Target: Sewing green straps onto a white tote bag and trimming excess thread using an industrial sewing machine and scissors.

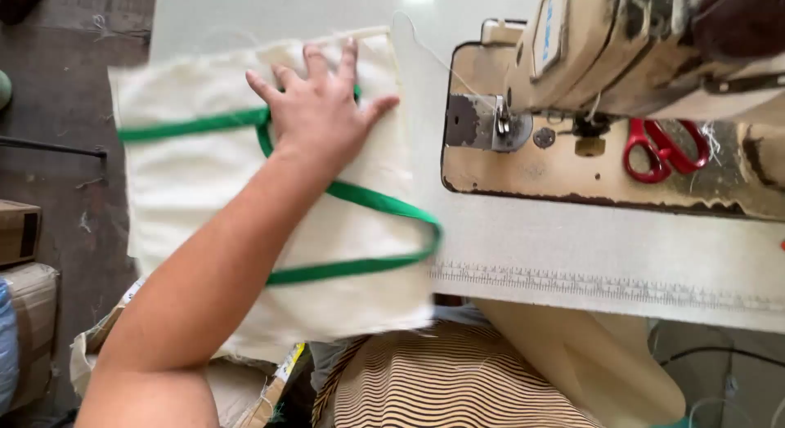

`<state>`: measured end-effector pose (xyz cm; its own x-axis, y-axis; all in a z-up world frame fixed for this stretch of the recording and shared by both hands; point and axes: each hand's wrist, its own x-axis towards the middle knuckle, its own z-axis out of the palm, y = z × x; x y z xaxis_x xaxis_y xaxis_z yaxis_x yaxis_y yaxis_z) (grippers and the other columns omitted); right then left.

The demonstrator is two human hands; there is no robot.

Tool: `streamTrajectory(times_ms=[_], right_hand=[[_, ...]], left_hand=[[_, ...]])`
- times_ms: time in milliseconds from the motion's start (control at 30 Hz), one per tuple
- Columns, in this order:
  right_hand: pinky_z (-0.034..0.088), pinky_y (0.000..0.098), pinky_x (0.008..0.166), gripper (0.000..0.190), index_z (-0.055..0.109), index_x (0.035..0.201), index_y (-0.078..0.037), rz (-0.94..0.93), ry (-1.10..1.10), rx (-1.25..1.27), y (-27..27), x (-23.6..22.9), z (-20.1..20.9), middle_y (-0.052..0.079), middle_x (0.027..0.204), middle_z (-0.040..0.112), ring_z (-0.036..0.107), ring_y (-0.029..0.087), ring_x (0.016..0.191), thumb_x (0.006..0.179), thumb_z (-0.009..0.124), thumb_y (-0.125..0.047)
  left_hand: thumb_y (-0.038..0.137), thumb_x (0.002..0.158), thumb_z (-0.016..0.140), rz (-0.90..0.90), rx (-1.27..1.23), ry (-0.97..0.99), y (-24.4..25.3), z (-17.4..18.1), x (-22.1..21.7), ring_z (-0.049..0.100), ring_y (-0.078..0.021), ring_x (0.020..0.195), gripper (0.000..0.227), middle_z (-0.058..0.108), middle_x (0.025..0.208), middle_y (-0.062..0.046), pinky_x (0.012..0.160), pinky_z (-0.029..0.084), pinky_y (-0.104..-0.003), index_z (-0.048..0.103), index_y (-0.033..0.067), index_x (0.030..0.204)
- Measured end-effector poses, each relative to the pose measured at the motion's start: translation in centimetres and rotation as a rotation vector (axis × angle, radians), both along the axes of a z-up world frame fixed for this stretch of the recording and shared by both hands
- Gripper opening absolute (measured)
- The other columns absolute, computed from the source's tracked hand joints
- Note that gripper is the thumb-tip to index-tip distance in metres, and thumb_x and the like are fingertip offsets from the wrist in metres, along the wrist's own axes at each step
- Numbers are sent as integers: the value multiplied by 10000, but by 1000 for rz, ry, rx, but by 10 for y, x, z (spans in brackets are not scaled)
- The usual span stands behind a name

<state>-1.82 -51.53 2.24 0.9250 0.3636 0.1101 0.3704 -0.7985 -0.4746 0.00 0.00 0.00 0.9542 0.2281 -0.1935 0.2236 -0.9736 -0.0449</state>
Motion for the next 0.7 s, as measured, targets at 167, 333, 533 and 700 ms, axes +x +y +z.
streamTrajectory(times_ms=[167, 333, 533, 700], right_hand=[[536, 439, 926, 148, 777, 1352, 138, -82, -13, -44, 13, -16, -30, 308, 1227, 734, 678, 376, 1068, 1284, 688, 41], [438, 582, 919, 429, 830, 1372, -114, -162, -201, -564, 37, 2, -44, 193, 1244, 685, 601, 409, 1192, 1121, 698, -436], [482, 550, 944, 503, 702, 1348, -9, -252, 296, -580, 113, 20, 25, 266, 1256, 686, 625, 443, 1148, 999, 640, -365], [483, 427, 657, 229, 734, 1067, -5, -451, 850, -269, 78, -62, 33, 226, 808, 804, 701, 342, 668, 1013, 673, -219]], left_hand=[[739, 1054, 410, -401, -197, -335, -3, -28, -25, 180, -417, 1560, 819, 311, 1705, -157, 1191, 41, -733, 479, 159, 1627], [884, 906, 270, -370, -195, 64, -10, -3, -32, -175, -334, 1583, 1052, -11, 1787, -33, 1195, -173, -662, 82, 236, 1713], [840, 996, 208, -383, -84, -134, -29, -39, -51, 45, -355, 1615, 1054, 134, 1766, -158, 1235, 23, -680, 145, 49, 1692], [980, 894, 266, -397, -153, -49, -44, -38, -124, -13, -343, 1611, 1215, 23, 1768, -114, 1245, -4, -656, 56, 86, 1689]])
